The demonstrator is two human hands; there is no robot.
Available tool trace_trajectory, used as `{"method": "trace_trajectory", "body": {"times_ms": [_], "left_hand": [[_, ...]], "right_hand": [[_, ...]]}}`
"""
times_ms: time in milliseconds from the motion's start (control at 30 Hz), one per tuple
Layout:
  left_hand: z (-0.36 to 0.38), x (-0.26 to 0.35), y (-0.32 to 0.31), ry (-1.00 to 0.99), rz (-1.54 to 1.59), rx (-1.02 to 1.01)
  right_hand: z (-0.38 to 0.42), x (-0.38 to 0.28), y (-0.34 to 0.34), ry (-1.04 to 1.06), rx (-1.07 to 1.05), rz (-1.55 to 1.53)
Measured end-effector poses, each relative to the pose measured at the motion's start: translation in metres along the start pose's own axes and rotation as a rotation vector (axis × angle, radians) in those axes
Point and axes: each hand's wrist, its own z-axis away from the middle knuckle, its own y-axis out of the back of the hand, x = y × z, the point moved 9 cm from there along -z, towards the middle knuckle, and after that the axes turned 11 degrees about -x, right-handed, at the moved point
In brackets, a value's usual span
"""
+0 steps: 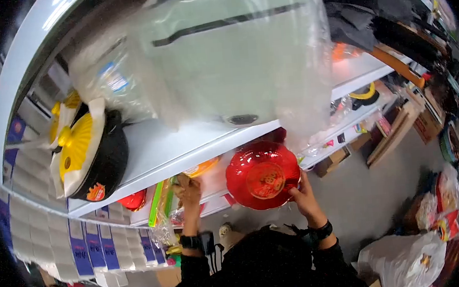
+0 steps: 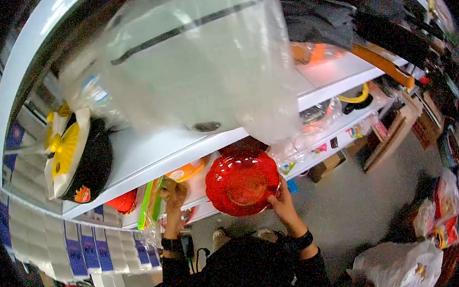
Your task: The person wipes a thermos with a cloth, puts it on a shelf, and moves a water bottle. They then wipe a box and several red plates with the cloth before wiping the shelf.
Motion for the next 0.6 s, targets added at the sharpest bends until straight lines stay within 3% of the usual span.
{"method": "trace_trajectory", "body": {"times_ms": [33, 100, 133, 200, 267, 367, 467, 500, 567, 600], "left_hand": [[0.028, -0.005, -0.041, 0.200, 0.315, -0.106], [0.053, 0.035, -0.133, 0.485, 0.868, -0.628], [0.053, 0.035, -0.141, 0.433, 0.800, -0.651], [0.039, 0.017, -0.144, 0.375, 0.692, -0.484], [0.025, 0.002, -0.139, 0.305, 0.737, -0.343], [0.034, 0.025, -0.136, 0.339, 0.804, -0.374], [0.042, 0.012, -0.105, 0.345, 0.823, -0.354], [0.044, 0.007, -0.075, -0.097, 0.085, -0.431], [0.054, -0.014, -0.072, 0.427, 0.868, -0.246], [0.055, -0.017, -0.067, 0.415, 0.853, -0.246]], "right_hand": [[0.001, -0.002, -0.001, -0.013, 0.008, 0.014], [0.003, -0.007, -0.008, -0.050, -0.006, 0.016], [0.004, -0.012, -0.014, -0.070, -0.023, -0.001], [0.008, -0.010, -0.022, -0.163, -0.068, 0.106], [0.015, -0.027, -0.033, -0.100, -0.117, 0.061], [0.022, -0.054, -0.022, -0.162, -0.186, -0.240], [0.029, -0.078, 0.009, -0.136, -0.022, -0.378], [0.032, -0.085, 0.011, -0.126, -0.007, -0.428], [0.034, -0.090, 0.012, -0.095, -0.045, -0.525], [0.033, -0.092, 0.010, -0.081, -0.069, -0.575]]}}
